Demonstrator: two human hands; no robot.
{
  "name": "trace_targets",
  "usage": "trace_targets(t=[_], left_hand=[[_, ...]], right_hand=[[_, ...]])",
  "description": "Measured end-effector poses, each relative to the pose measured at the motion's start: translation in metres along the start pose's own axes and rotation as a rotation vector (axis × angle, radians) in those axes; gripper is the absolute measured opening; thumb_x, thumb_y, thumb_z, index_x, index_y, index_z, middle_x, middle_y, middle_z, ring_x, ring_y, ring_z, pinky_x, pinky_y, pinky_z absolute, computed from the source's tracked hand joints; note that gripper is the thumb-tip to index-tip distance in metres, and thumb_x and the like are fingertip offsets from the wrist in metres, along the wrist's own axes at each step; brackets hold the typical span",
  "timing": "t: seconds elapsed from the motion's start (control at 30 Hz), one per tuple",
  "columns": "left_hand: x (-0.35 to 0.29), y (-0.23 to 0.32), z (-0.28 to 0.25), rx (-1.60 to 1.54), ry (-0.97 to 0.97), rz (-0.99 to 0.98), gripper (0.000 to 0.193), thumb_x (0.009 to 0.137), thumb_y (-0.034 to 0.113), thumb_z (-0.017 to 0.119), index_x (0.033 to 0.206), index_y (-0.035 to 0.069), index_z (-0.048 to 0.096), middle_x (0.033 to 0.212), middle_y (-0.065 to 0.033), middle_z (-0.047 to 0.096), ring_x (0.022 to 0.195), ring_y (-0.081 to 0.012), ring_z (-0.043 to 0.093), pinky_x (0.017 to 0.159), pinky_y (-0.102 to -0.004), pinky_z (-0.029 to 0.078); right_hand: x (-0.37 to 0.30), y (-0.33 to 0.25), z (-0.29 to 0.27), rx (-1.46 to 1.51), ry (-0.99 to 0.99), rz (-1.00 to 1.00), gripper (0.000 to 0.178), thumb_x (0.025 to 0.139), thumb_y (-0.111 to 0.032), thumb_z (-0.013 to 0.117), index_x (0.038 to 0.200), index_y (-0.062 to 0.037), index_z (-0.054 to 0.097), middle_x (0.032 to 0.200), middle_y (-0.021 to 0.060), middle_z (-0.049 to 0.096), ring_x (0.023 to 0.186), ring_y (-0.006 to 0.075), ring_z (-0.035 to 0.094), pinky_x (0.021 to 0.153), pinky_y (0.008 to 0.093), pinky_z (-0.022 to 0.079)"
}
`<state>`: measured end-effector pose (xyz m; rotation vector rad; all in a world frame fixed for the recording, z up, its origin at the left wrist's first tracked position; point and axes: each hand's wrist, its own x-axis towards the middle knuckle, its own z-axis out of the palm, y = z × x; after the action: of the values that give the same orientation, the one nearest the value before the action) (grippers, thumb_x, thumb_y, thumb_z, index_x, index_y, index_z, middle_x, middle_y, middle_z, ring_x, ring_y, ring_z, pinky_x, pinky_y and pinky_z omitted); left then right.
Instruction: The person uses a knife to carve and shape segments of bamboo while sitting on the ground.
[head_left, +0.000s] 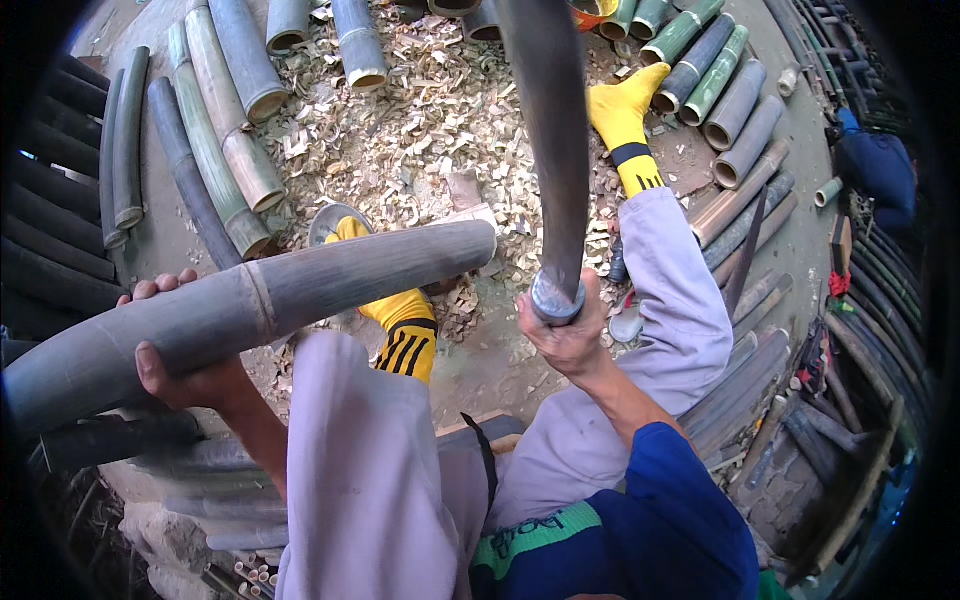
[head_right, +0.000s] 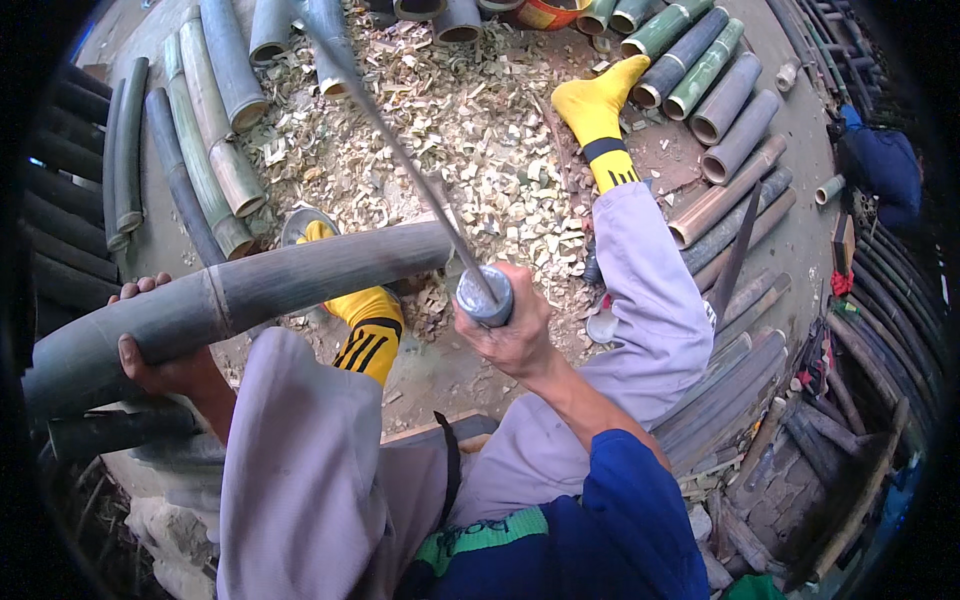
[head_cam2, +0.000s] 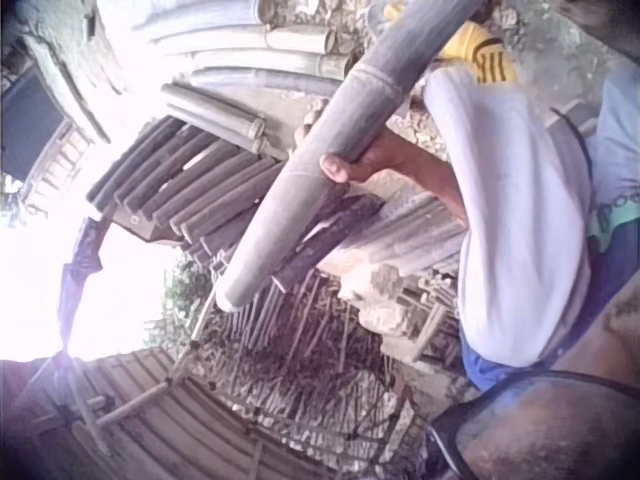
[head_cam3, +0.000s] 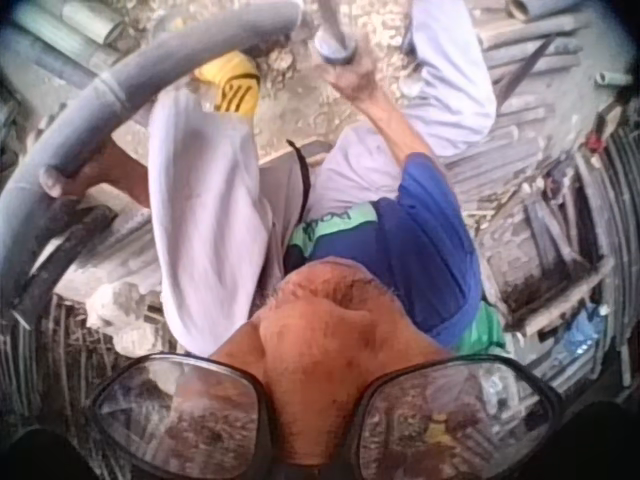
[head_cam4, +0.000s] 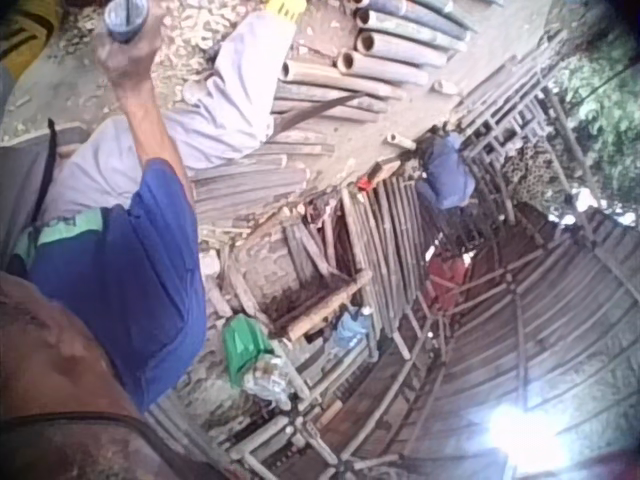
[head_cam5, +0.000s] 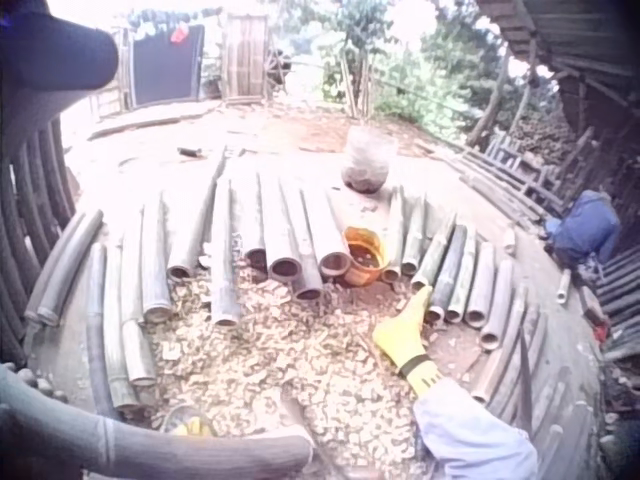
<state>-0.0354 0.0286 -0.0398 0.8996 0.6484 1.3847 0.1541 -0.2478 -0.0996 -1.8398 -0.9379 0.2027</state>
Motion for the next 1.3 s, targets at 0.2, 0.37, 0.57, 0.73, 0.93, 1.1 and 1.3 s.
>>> trace_targets(t=[0.2, 0.37, 0.57, 0.73, 0.93, 1.1, 1.3], left_hand=[[0.003, -0.014, 0.004, -0.076, -0.128, -0.064, 0.065, 0.066, 0.033, 0.057, 0.122, 0.005, 0.039, 0.105, -0.0134, 0.047, 0.098, -0.0289, 0.049, 0.094, -0.0474, 0.036], [0.012, -0.014, -0.009, -0.043, -0.184, -0.013, 0.067, 0.065, 0.033, 0.057, 0.122, 0.004, 0.038, 0.104, -0.0137, 0.046, 0.097, -0.0284, 0.048, 0.094, -0.0461, 0.036], [0.009, -0.008, 0.003, -0.063, -0.252, 0.001, 0.073, 0.061, 0.032, 0.061, 0.124, 0.003, 0.036, 0.102, -0.0128, 0.044, 0.098, -0.0285, 0.048, 0.095, -0.0455, 0.035], [0.020, -0.016, 0.004, -0.133, -0.340, -0.001, 0.076, 0.060, 0.032, 0.061, 0.125, 0.003, 0.035, 0.103, -0.0128, 0.044, 0.099, -0.0284, 0.047, 0.096, -0.0455, 0.034], [0.018, -0.006, -0.002, -0.050, -0.401, 0.027, 0.075, 0.062, 0.032, 0.058, 0.126, 0.002, 0.034, 0.106, -0.0145, 0.045, 0.101, -0.0303, 0.047, 0.096, -0.0474, 0.034], [-0.001, 0.010, 0.041, 0.137, -0.005, -0.028, 0.069, 0.070, 0.030, 0.055, 0.127, -0.001, 0.032, 0.114, -0.0206, 0.045, 0.103, -0.0346, 0.048, 0.095, -0.0503, 0.037], [0.008, 0.001, 0.010, 0.157, 0.031, 0.044, 0.068, 0.071, 0.034, 0.054, 0.125, -0.001, 0.033, 0.108, -0.0189, 0.045, 0.100, -0.0327, 0.049, 0.095, -0.0493, 0.037]], right_hand=[[-0.027, 0.058, -0.001, -0.197, -0.315, 0.473, 0.033, 0.076, -0.010, 0.068, 0.099, 0.0021, 0.048, 0.077, 0.0184, 0.065, 0.066, 0.0335, 0.067, 0.052, 0.0342, 0.054], [-0.003, 0.014, 0.000, -0.086, -0.121, 0.233, 0.033, 0.076, -0.011, 0.070, 0.099, 0.0002, 0.049, 0.075, 0.0148, 0.065, 0.064, 0.0272, 0.067, 0.051, 0.0326, 0.053], [-0.024, 0.069, 0.017, -0.211, -0.323, 0.414, 0.032, 0.075, -0.007, 0.065, 0.098, 0.0027, 0.045, 0.073, 0.0207, 0.062, 0.060, 0.0296, 0.066, 0.050, 0.0363, 0.057], [-0.017, 0.028, -0.006, -0.104, -0.249, 0.388, 0.033, 0.074, -0.004, 0.065, 0.101, 0.0044, 0.046, 0.074, 0.0214, 0.063, 0.063, 0.0289, 0.066, 0.051, 0.0349, 0.055], [-0.025, 0.058, 0.015, -0.126, -0.253, 0.391, 0.033, 0.074, -0.006, 0.068, 0.098, 0.0024, 0.048, 0.074, 0.0199, 0.064, 0.066, 0.0307, 0.067, 0.056, 0.0359, 0.054], [-0.019, 0.081, 0.014, -0.138, -0.362, 0.542, 0.036, 0.074, -0.013, 0.066, 0.100, 0.0046, 0.047, 0.075, 0.0210, 0.064, 0.070, 0.0336, 0.067, 0.058, 0.0399, 0.052], [-0.008, 0.015, 0.000, -0.063, -0.154, 0.298, 0.034, 0.074, -0.012, 0.069, 0.099, 0.0012, 0.049, 0.075, 0.0176, 0.064, 0.067, 0.0268, 0.067, 0.056, 0.0359, 0.053]])
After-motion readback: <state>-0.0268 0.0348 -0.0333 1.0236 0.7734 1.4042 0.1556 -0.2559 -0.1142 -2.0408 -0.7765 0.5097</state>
